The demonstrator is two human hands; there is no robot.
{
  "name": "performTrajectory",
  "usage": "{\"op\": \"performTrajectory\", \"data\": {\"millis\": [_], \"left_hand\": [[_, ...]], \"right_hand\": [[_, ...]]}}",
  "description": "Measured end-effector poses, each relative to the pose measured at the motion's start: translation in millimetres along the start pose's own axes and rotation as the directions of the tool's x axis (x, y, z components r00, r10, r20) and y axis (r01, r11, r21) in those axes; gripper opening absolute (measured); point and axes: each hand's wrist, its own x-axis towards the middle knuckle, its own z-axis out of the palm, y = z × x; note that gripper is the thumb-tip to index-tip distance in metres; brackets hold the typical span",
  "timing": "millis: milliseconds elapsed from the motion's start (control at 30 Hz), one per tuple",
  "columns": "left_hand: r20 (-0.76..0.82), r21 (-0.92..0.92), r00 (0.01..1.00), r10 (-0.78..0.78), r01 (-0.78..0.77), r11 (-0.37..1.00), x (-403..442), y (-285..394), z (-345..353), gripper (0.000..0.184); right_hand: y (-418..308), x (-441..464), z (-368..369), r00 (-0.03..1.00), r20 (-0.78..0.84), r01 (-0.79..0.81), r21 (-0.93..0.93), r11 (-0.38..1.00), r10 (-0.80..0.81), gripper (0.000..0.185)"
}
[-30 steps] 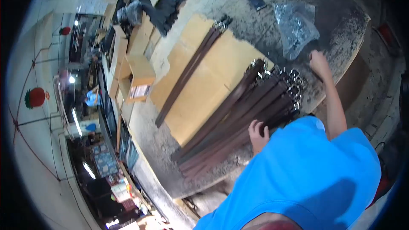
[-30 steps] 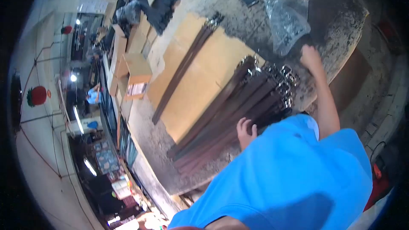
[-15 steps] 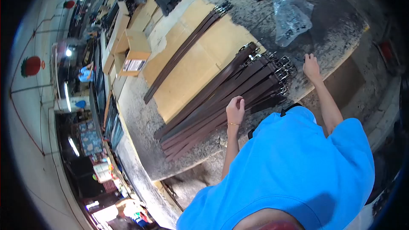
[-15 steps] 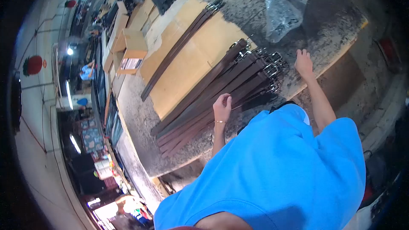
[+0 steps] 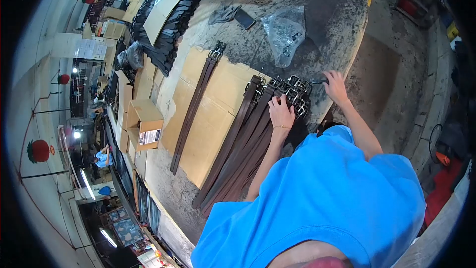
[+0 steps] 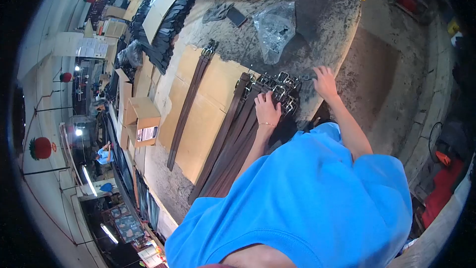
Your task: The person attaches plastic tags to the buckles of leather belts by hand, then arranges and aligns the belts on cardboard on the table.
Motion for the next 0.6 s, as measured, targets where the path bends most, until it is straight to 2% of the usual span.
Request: {"op": "performTrajectory", "data": {"millis": [67, 100, 167, 233, 267, 333, 400, 433, 500, 533, 600], "left_hand": [[-0.05, -0.017, 0.999, -0.001, 0.0, 1.0, -6, 5, 4, 0.046], [-0.089, -0.05, 0.995, 0.036, -0.041, 0.998, -9, 6, 5, 0.04], [-0.171, -0.112, 0.984, 0.054, -0.074, 0.991, -9, 4, 3, 0.028], [-0.203, -0.119, 0.971, 0.129, -0.155, 0.981, -12, -4, 15, 0.027], [-0.175, -0.127, 0.979, 0.1, -0.123, 0.984, -14, 0, 13, 0.027], [-0.197, -0.128, 0.978, 0.063, -0.09, 0.988, -15, 3, 18, 0.025], [-0.205, -0.121, 0.977, 0.052, -0.078, 0.99, -15, 4, 20, 0.026], [-0.232, -0.137, 0.973, 0.02, -0.053, 0.989, -16, 7, 16, 0.026], [-0.21, -0.124, 0.978, -0.002, -0.025, 0.992, -21, 12, 8, 0.026], [-0.146, -0.146, 0.988, -0.04, 0.019, 0.989, -23, 13, 6, 0.026], [-0.11, -0.168, 0.993, -0.045, 0.026, 0.985, -26, 11, -2, 0.027]], "right_hand": [[-7, 18, 4, 0.959, 0.282, 0.001, -0.047, 0.999, 0.013, 0.032], [0, 23, 14, 0.936, 0.341, 0.109, -0.045, 0.993, -0.087, 0.028], [13, 25, 39, 0.937, 0.304, 0.188, -0.016, 0.982, -0.175, 0.025], [18, 27, 51, 0.916, 0.339, 0.257, -0.09, 0.962, -0.213, 0.021], [12, 26, 42, 0.91, 0.341, 0.288, -0.105, 0.952, -0.238, 0.019], [5, 26, 32, 0.901, 0.402, 0.263, -0.2, 0.944, -0.166, 0.017], [5, 25, 26, 0.923, 0.364, 0.215, -0.215, 0.953, -0.126, 0.015], [4, 25, 20, 0.912, 0.377, 0.256, -0.22, 0.941, -0.16, 0.015], [0, 26, 5, 0.961, 0.268, 0.113, -0.148, 0.982, -0.07, 0.016], [-4, 26, -5, 0.955, 0.282, 0.145, -0.161, 0.976, -0.095, 0.016], [-10, 25, -23, 0.974, 0.228, -0.02, 0.07, 0.997, 0.004, 0.018]]}}
